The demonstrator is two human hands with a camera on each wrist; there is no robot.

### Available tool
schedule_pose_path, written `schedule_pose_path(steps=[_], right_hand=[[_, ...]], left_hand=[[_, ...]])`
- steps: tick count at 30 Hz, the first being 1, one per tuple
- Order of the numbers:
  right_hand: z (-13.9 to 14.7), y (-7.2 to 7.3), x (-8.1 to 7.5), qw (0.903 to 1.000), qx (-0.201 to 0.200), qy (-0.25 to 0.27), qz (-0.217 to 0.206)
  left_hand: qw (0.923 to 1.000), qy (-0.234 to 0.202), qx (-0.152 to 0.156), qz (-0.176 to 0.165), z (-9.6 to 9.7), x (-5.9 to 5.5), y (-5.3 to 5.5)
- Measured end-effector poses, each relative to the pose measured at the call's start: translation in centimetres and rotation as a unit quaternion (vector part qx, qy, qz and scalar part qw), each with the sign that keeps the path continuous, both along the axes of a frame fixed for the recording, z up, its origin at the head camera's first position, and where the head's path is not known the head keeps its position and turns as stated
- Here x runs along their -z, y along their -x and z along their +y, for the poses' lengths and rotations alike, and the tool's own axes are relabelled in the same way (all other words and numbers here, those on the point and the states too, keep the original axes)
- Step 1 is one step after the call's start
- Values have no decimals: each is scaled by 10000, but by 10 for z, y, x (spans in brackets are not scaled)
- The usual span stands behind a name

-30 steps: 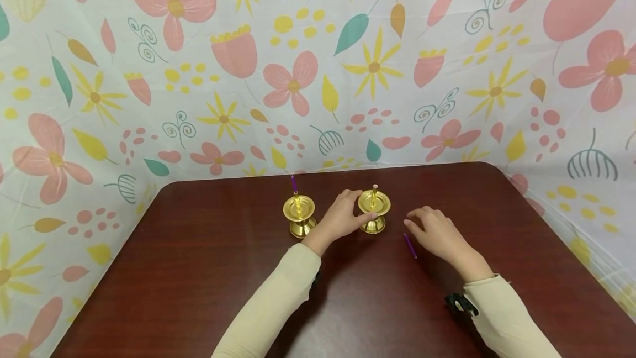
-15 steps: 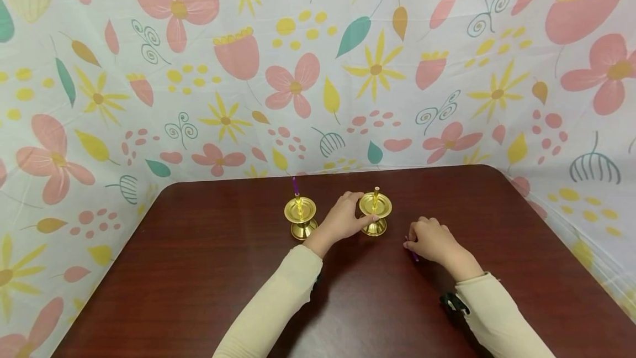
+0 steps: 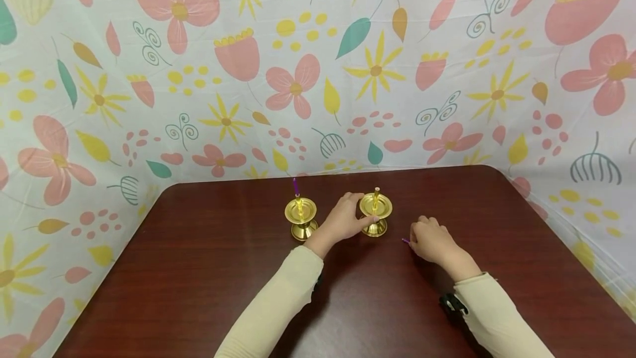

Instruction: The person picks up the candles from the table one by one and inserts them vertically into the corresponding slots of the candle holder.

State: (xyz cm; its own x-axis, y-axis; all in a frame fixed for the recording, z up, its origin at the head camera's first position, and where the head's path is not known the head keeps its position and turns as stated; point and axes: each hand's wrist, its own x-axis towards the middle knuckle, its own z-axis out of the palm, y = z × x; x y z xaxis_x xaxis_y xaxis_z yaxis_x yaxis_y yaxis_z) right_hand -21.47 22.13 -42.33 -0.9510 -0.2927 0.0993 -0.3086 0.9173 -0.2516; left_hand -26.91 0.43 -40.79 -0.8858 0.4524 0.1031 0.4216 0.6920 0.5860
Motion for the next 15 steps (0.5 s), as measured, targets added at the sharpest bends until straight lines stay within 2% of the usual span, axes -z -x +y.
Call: schedule_pose_path(steps=[8, 15], right_hand=[[-2, -1, -1, 9986, -35, 76, 516], [-2, 9, -15, 9966, -81, 305, 763]], left_hand=[[10000, -21, -7, -46, -1, 1, 0], [10000, 34, 15, -16, -1, 0, -1]])
